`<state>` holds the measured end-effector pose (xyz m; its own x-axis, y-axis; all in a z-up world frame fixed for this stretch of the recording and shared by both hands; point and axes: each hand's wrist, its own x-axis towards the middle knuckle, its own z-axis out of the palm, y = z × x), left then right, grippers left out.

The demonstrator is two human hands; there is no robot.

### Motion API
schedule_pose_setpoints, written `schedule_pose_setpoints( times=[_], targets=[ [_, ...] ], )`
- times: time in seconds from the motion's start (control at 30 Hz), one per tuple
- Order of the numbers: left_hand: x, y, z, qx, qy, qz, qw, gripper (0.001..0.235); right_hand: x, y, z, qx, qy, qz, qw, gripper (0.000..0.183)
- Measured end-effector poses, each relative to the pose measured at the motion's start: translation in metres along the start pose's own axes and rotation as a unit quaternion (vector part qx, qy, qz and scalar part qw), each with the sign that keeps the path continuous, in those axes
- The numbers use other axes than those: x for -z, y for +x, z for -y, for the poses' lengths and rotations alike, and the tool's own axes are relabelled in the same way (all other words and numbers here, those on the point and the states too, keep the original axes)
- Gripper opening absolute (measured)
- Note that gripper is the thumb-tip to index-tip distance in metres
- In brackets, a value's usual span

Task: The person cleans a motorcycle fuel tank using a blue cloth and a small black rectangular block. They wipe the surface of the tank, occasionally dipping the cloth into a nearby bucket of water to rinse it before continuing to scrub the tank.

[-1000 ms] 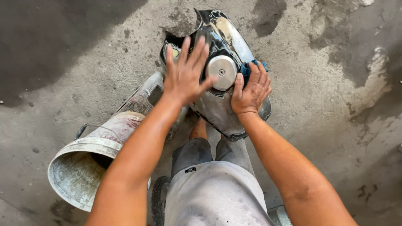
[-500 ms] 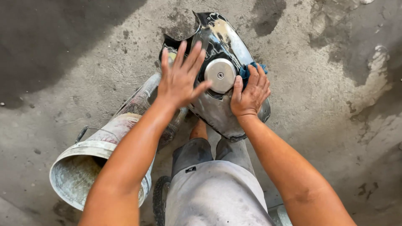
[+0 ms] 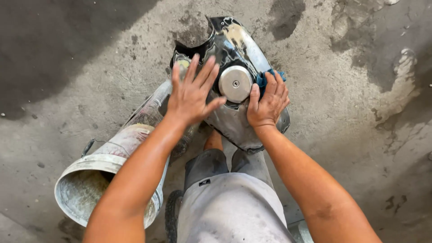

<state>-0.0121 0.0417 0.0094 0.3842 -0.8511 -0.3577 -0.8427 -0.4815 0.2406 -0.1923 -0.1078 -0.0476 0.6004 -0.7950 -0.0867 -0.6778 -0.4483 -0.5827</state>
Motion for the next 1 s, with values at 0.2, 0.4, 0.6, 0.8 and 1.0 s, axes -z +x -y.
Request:
schedule_pose_setpoints(
  times=[0.2, 0.4, 0.6, 0.8, 1.0],
  targets=[
    [0.034, 0.114, -0.013, 0.021, 0.038, 0.024, 0.999, 0.098, 0.004, 0.003, 0.006, -0.003, -0.015, -0.002, 1.000, 0.048],
    [0.014, -0.005, 0.004, -0.037, -0.019, -0.020, 0.999, 0.097, 0.001, 0.003, 0.004, -0.003, 0.004, 0.000, 1.000, 0.049],
    [0.012, 0.042, 0.012, -0.077, 0.010, -0.020, 0.997, 0.094, -0.002, -0.002, 0.001, 0.008, 0.002, -0.010, 1.000, 0.049],
    [0.017, 0.101, 0.003, -0.074, 0.073, 0.019, 0.994, 0.099, 0.000, -0.001, 0.002, 0.005, -0.008, -0.005, 1.000, 0.049],
    [0.007, -0.017, 0.028, -0.106, 0.007, -0.015, 0.994, 0.097, 0.004, -0.002, 0.005, 0.004, 0.014, -0.004, 1.000, 0.049]
  ],
)
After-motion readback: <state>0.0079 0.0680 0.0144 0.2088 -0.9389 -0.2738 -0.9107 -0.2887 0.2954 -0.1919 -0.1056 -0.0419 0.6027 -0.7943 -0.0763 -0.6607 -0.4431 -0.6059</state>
